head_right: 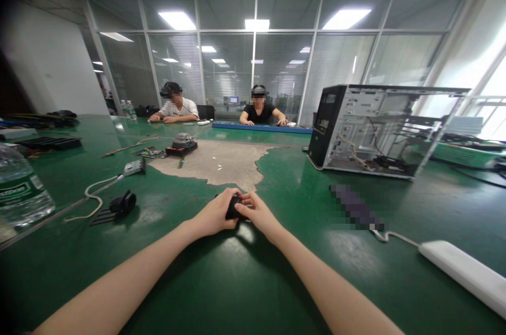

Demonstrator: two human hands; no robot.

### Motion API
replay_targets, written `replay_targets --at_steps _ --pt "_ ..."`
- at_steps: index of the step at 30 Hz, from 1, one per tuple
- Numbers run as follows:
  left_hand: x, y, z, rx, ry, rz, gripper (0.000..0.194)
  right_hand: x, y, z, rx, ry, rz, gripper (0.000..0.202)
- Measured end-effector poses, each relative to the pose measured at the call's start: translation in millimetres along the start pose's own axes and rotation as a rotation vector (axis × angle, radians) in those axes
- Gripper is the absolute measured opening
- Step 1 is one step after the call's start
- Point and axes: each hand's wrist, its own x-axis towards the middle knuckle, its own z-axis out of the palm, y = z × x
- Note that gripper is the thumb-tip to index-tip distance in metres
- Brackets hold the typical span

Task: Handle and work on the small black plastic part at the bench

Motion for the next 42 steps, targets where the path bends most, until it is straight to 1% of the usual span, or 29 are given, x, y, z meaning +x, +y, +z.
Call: replay_targets --at_steps 3,7,12,19,23,28,31,33,35,39,42 --pt "0 1 -0.9 -0.009 -0.003 -0.008 0.056 -2 -4 0 0.012 -0.022 -0.01 0.032" --pt "0 2 -1.6 -0.016 -0.005 -0.006 0.057 -2 -2 1 0.008 0.005 -0.02 0.028" --pt "0 2 -1.5 -0.004 -0.007 -0.003 0.057 1 3 1 -0.036 0.049 -0.004 0.032" --pt "-1 0 -0.9 -0.009 -0.011 -0.015 0.058 -3 -6 0 0.014 -0.024 -0.03 0.034" --pt "0 1 -1.5 -0.007 -0.008 0.002 0.058 -1 0 1 0.024 0.003 -0.017 0.028" --pt "0 1 -1.2 0.008 -0.017 -0.008 0.059 2 6 0 -0.021 0.034 0.0 0.031" --pt "1 1 -1.3 0.026 -0.024 -0.014 0.059 0 0 -1 -0.014 0.012 -0.002 0.031" --pt "1 1 -1.6 0.036 -0.023 -0.016 0.06 -3 -5 0 0.024 -0.033 -0.001 0.036" --pt "0 2 -1.9 0.038 -0.022 -0.023 0.061 -4 -8 0 0.035 -0.037 -0.012 0.038" --pt "0 1 -1.8 0.019 -0.02 -0.017 0.06 -2 -2 1 0.024 -0.006 -0.017 0.027" --pt "0 0 -1.2 0.008 -0.015 -0.005 0.059 1 5 1 -0.003 0.022 -0.027 0.029"
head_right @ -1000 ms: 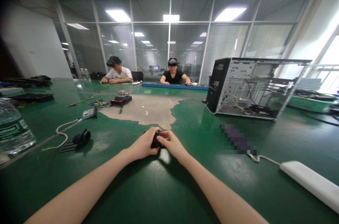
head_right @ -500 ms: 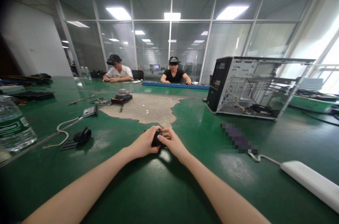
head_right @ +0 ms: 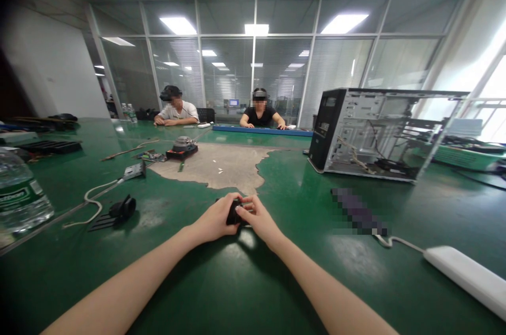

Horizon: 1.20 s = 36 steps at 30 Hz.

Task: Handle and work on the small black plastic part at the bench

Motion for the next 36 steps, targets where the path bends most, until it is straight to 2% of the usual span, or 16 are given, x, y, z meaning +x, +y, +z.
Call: replay_targets --at_steps 3,10,18,24,29,33,36 --pt "0 -1 0.5 0.004 0.007 -0.004 0.059 1 0 -1 -0.033 0.015 0.026 0.03" --pt "1 1 -0.2 0.019 -0.004 -0.008 0.059 -6 -16 0 0.037 -0.058 0.025 0.036" --pt "1 0 0.1 0.002 0.012 0.008 0.058 -1 -2 1 -0.011 0.033 0.036 0.031" --pt "1 0 -0.8 0.011 0.001 0.006 0.06 -4 -12 0 0.024 -0.048 0.023 0.036" --pt "1 -2 0.3 0.014 0.001 0.018 0.061 -2 -7 0 0.035 -0.007 0.007 0.026" --pt "0 -2 0.7 0.008 0.001 0.011 0.06 2 1 -1 -0.006 0.014 0.025 0.028" --pt "0 -2 0.7 0.011 0.001 -0.002 0.06 1 -2 -2 -0.009 -0.019 0.034 0.03"
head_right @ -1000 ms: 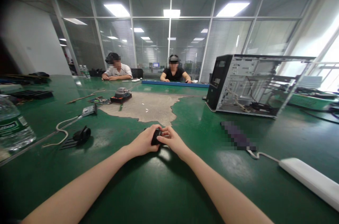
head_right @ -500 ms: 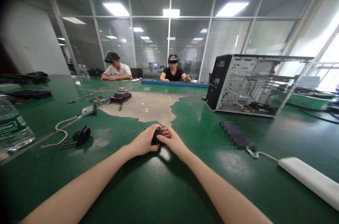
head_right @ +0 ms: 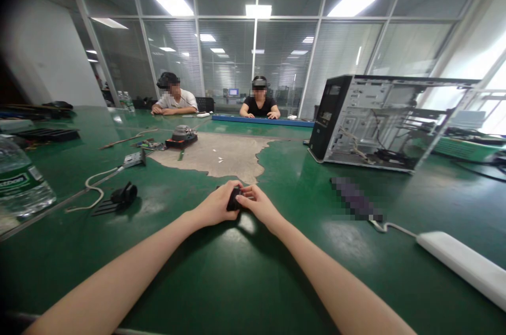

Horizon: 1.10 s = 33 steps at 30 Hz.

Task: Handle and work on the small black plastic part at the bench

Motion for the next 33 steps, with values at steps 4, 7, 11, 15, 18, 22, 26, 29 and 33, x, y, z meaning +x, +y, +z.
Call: replay_targets --at_steps 4,7,11,15,18,22,26,29,33 --pt "0.2 -0.1 0.1 0.021 -0.002 0.008 0.062 -3.9 -6.6 -0.6 0.03 -0.056 -0.031 0.037" --pt "0.4 -0.1 0.3 0.015 0.005 0.032 0.061 -3.5 -5.2 0.3 0.039 -0.024 -0.029 0.031" --pt "0.5 0.8 0.3 -0.005 0.014 0.035 0.059 -0.5 1.2 1.2 0.014 0.021 -0.012 0.03" --pt "0.2 2.0 -0.6 -0.014 0.011 0.025 0.057 -0.7 -0.1 -0.9 -0.021 -0.003 0.001 0.029" --pt "0.0 2.7 -1.1 -0.007 0.008 0.018 0.057 -3.1 -5.4 -3.5 -0.008 -0.073 -0.018 0.032" --pt "-0.2 2.5 -1.0 0.003 0.002 0.016 0.059 -4.4 -7.9 -3.9 0.03 -0.079 -0.033 0.032" --pt "0.4 1.1 0.3 0.016 0.005 0.027 0.06 -1.3 -2.3 -0.7 0.054 -0.012 -0.015 0.027" --pt "0.9 0.0 1.4 0.015 0.006 0.034 0.059 1.1 1.6 0.7 0.042 0.026 0.004 0.031" --pt "0.6 -0.2 1.5 0.014 0.012 0.034 0.058 0.3 -0.6 -1.3 0.036 0.001 -0.002 0.031"
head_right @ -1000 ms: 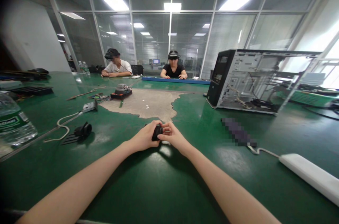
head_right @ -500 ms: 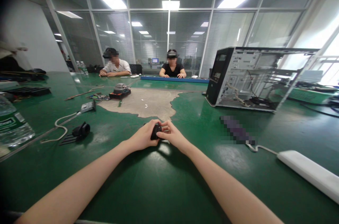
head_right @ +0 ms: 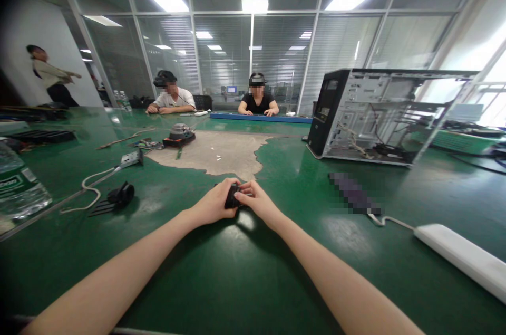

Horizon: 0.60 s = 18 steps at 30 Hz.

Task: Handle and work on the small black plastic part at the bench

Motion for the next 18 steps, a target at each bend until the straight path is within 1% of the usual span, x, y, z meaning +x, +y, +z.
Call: replay_targets --at_steps 3,5,9,13,15,18 --pt "-0.4 0.9 -0.9 0.005 -0.007 -0.013 0.058 -2.8 -4.0 -2.0 0.001 -0.059 -0.026 0.034" --pt "-0.3 1.5 -1.5 0.006 -0.014 -0.018 0.059 -4.1 -4.9 -2.4 0.003 -0.072 -0.033 0.034" --pt "0.0 2.3 -2.3 0.018 -0.012 -0.008 0.059 -2.7 -0.9 -1.1 0.03 -0.031 -0.031 0.026" --pt "0.2 3.2 -2.6 0.013 -0.005 -0.006 0.058 0.9 4.2 -1.1 0.022 0.018 -0.002 0.031" --pt "0.2 3.6 -2.6 0.008 -0.003 -0.004 0.057 1.4 4.4 -2.1 0.017 0.014 0.01 0.031" --pt "0.3 3.7 -2.6 0.008 -0.003 -0.003 0.057 -0.3 0.9 -3.3 0.012 -0.035 -0.004 0.03"
